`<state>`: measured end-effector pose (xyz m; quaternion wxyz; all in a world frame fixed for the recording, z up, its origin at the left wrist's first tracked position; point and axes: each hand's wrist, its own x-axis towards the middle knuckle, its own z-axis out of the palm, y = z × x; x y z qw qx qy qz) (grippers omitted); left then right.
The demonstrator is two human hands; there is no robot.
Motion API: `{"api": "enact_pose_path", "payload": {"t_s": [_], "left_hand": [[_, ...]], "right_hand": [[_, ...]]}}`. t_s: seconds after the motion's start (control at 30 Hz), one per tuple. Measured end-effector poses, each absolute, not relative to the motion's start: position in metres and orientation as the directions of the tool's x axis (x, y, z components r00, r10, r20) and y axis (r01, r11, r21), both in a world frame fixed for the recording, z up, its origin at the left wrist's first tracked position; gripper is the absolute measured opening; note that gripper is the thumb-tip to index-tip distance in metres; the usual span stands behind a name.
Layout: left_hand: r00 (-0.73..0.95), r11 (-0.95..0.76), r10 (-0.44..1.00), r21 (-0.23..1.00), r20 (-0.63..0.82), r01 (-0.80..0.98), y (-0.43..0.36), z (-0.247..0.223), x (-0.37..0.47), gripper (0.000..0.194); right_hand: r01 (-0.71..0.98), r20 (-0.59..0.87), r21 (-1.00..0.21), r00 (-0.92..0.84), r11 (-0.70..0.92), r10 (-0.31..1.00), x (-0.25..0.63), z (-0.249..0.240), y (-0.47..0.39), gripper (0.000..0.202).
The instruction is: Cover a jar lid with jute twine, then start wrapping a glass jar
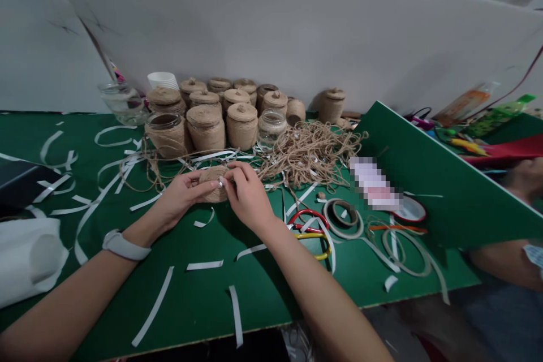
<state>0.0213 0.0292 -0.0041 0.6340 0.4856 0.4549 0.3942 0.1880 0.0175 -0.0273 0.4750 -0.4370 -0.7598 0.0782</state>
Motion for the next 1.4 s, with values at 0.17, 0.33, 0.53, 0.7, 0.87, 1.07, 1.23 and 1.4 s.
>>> {"api": "enact_pose_path", "payload": {"t_s": [0.17, 0.33, 0.53, 0.7, 0.87, 1.07, 1.23, 1.4], "left_hand": [[0.191, 0.150, 0.970, 0.989, -0.149, 0.013, 0.0299, -0.0076, 0.0222, 0.047], [0.137, 0.089, 0.987, 0.996, -0.087, -0.011, 0.0284, -0.0086, 0.0258, 0.042], [0.162, 0.077, 0.985, 0.995, -0.066, -0.068, 0.0293, -0.0116, 0.0260, 0.047], [0.174, 0.081, 0.982, 0.995, -0.069, -0.063, 0.0287, -0.0112, 0.0254, 0.047], [0.169, 0.087, 0.983, 0.994, -0.075, -0.068, 0.0285, -0.0105, 0.0262, 0.041], [0.169, 0.092, 0.983, 0.992, -0.076, -0.084, 0.0284, -0.0111, 0.0264, 0.040], [0.212, 0.094, 0.974, 0.994, -0.079, -0.060, 0.0269, -0.0052, 0.0282, 0.042], [0.249, 0.080, 0.966, 0.997, -0.072, -0.021, 0.0291, -0.0064, 0.0254, 0.049]], "right_hand": [[0.655, 0.638, -0.523, -0.124, 0.546, 0.760, 0.1884, -0.0263, 0.0163, 0.014], [0.687, 0.639, -0.498, -0.122, 0.529, 0.760, 0.1867, -0.0268, 0.0154, 0.012], [0.692, 0.628, -0.502, -0.122, 0.520, 0.769, 0.1862, -0.0284, 0.0155, 0.010], [0.698, 0.641, -0.478, -0.137, 0.533, 0.755, 0.1865, -0.0273, 0.0147, 0.010], [0.691, 0.644, -0.481, -0.140, 0.540, 0.752, 0.1862, -0.0276, 0.0155, 0.009], [0.630, 0.615, -0.538, -0.160, 0.560, 0.772, 0.1856, -0.0274, 0.0157, 0.009], [0.633, 0.589, -0.544, -0.179, 0.551, 0.788, 0.1870, -0.0270, 0.0161, 0.012], [0.638, 0.591, -0.505, -0.236, 0.582, 0.772, 0.1898, -0.0236, 0.0167, 0.014]]}}
